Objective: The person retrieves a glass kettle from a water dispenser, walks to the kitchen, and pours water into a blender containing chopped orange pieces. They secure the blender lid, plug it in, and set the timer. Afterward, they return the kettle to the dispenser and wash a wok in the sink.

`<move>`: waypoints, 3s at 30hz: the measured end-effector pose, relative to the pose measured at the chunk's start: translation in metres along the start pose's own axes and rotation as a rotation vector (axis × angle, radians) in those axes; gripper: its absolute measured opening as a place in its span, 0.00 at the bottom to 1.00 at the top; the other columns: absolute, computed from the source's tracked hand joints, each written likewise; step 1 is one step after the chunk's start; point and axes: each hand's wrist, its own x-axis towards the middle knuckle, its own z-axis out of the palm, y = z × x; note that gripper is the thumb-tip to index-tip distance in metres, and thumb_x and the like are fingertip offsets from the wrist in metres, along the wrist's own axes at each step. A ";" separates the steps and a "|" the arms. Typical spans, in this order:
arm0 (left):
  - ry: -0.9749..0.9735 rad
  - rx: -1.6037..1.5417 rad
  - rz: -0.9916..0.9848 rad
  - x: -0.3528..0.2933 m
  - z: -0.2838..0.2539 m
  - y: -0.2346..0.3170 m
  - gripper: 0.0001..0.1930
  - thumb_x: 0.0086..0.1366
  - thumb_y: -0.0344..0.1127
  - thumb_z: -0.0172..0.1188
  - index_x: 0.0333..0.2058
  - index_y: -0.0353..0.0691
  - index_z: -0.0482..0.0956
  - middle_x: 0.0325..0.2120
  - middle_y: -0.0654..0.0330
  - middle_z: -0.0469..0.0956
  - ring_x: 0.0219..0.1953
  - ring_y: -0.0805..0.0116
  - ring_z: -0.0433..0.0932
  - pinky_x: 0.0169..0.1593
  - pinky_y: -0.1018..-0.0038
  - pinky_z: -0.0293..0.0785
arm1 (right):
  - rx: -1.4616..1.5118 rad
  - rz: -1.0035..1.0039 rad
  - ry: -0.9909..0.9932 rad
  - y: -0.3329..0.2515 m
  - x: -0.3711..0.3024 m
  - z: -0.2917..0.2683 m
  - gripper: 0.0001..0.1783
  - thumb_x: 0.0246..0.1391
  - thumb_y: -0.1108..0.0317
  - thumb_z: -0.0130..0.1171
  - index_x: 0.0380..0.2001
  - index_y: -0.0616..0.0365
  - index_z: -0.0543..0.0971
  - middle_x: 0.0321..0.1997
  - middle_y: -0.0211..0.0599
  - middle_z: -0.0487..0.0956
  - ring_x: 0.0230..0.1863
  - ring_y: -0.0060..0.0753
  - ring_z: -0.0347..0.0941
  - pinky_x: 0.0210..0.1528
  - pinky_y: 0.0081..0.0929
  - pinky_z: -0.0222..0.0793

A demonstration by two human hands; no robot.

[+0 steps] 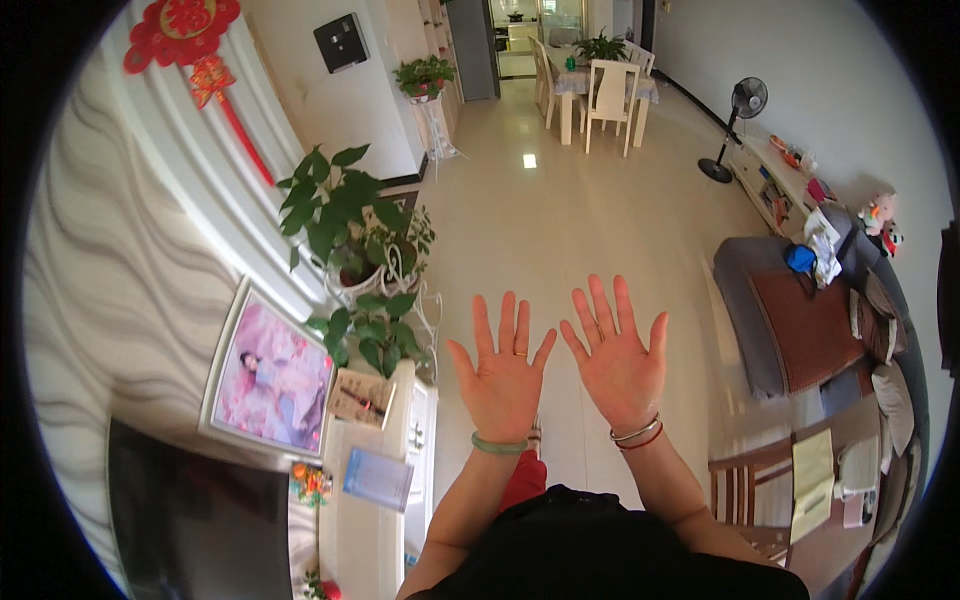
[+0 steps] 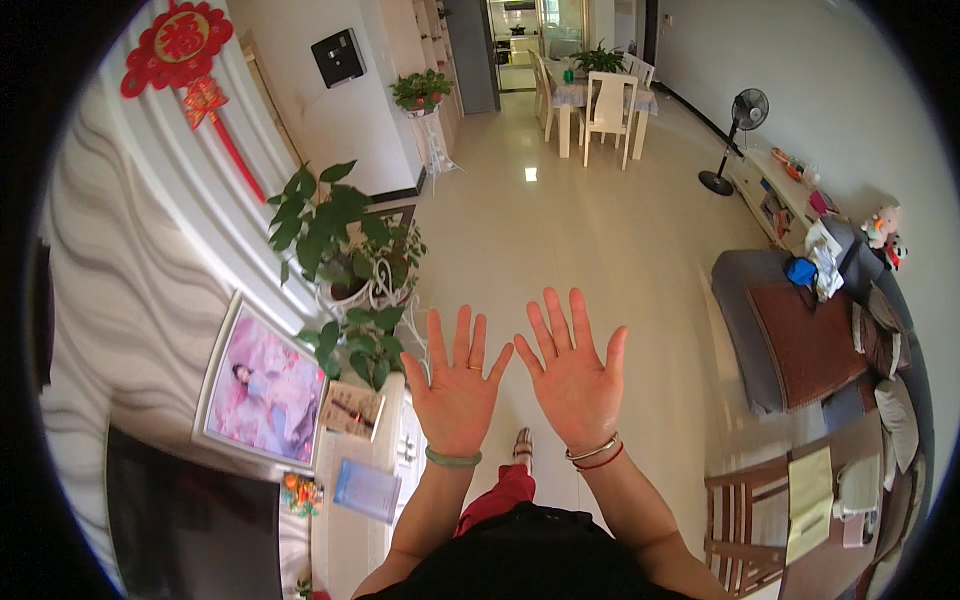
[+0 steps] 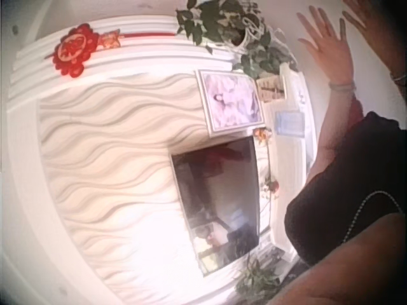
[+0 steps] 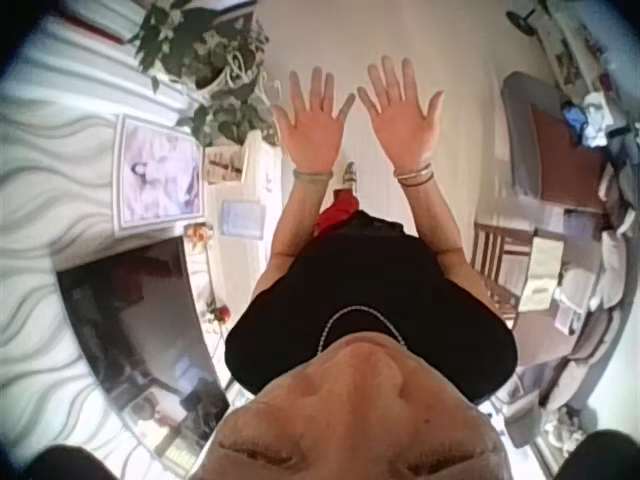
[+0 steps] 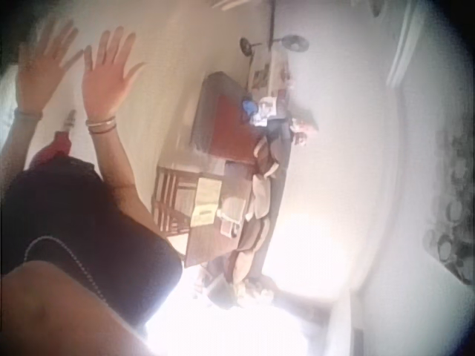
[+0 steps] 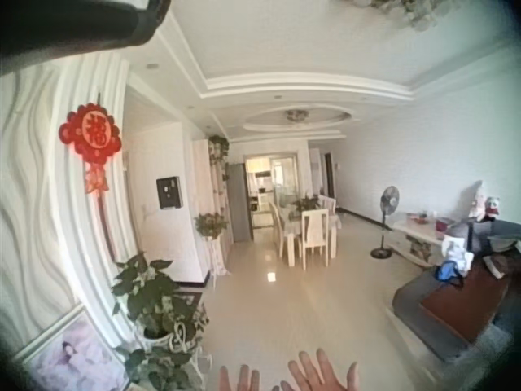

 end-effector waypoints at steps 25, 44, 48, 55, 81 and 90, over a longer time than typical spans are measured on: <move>-0.036 0.035 -0.142 0.750 -0.143 -0.125 0.33 0.70 0.65 0.33 0.69 0.61 0.49 0.70 0.59 0.47 0.72 0.62 0.42 0.71 0.53 0.35 | 0.034 -0.147 0.048 -0.205 0.683 -0.218 0.41 0.63 0.34 0.33 0.71 0.47 0.48 0.75 0.33 0.48 0.75 0.37 0.40 0.74 0.43 0.37; -0.086 0.054 -0.053 1.300 -0.264 -0.162 0.33 0.70 0.65 0.31 0.69 0.61 0.48 0.70 0.60 0.47 0.72 0.62 0.42 0.71 0.54 0.34 | -0.024 -0.125 -0.010 -0.305 1.226 -0.378 0.42 0.64 0.34 0.30 0.71 0.48 0.46 0.75 0.34 0.47 0.75 0.37 0.39 0.74 0.43 0.37; -0.081 0.081 -0.117 1.418 -0.294 -0.188 0.33 0.70 0.65 0.31 0.69 0.62 0.47 0.70 0.61 0.46 0.72 0.62 0.41 0.71 0.54 0.34 | -0.033 -0.204 0.031 -0.336 1.326 -0.422 0.41 0.63 0.34 0.31 0.71 0.47 0.47 0.75 0.33 0.48 0.75 0.37 0.40 0.74 0.43 0.37; -0.069 0.106 -0.060 1.620 -0.351 -0.211 0.33 0.70 0.66 0.31 0.69 0.62 0.46 0.70 0.61 0.46 0.72 0.63 0.41 0.71 0.54 0.35 | -0.008 -0.121 0.029 -0.377 1.525 -0.491 0.37 0.65 0.40 0.37 0.71 0.45 0.49 0.75 0.33 0.49 0.75 0.37 0.40 0.74 0.45 0.37; 0.012 0.153 0.086 2.315 -0.546 -0.082 0.33 0.69 0.66 0.33 0.69 0.60 0.50 0.70 0.59 0.48 0.72 0.63 0.44 0.71 0.56 0.38 | 0.105 0.019 0.028 -0.322 2.259 -0.673 0.37 0.65 0.37 0.33 0.70 0.45 0.52 0.74 0.34 0.50 0.75 0.38 0.42 0.74 0.43 0.38; -0.009 0.075 -0.017 2.566 -0.627 -0.067 0.33 0.69 0.66 0.32 0.69 0.62 0.48 0.70 0.59 0.47 0.72 0.62 0.43 0.71 0.51 0.38 | 0.122 -0.044 0.028 -0.326 2.504 -0.752 0.37 0.65 0.37 0.33 0.69 0.45 0.54 0.73 0.35 0.53 0.74 0.40 0.45 0.74 0.45 0.40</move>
